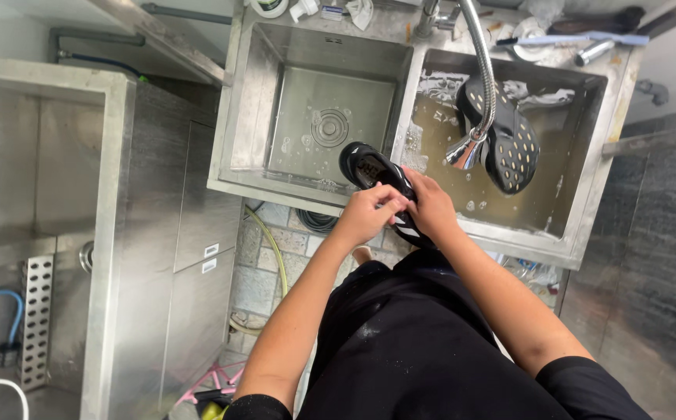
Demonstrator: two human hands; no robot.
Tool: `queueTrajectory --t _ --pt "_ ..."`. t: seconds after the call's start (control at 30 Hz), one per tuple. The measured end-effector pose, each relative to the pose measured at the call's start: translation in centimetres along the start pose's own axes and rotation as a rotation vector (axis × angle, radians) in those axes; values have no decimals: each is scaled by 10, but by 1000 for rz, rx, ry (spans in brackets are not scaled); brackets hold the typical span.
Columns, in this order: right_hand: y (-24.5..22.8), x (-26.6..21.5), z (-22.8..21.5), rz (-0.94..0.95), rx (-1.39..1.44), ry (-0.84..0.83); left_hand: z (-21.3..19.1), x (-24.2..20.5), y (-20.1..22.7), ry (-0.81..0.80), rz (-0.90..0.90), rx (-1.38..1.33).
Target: The person cleans a pair of black sneakers at a sink, rinsing them under running water and unlacing them.
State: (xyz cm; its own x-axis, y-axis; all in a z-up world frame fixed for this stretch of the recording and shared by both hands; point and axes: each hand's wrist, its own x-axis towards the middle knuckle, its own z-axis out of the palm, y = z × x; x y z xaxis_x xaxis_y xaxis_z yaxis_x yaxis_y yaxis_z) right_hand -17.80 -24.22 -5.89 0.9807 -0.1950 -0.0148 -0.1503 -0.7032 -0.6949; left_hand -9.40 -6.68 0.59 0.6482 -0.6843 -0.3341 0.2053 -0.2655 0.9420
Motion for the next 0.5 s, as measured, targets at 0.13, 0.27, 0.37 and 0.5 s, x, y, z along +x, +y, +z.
queueTrajectory --t 0.13,0.27,0.37,0.5 --pt "6 -2 0 14 -19 -48 5 -5 1 81 -27 -339" --pt "6 0 6 -18 -46 -72 19 -10 7 240 -266 -19" --pt "12 -2 4 -60 -26 -81 23 -15 7 257 -157 -39" --pt "18 2 1 -91 -2 -99 12 -28 1 347 126 -590"
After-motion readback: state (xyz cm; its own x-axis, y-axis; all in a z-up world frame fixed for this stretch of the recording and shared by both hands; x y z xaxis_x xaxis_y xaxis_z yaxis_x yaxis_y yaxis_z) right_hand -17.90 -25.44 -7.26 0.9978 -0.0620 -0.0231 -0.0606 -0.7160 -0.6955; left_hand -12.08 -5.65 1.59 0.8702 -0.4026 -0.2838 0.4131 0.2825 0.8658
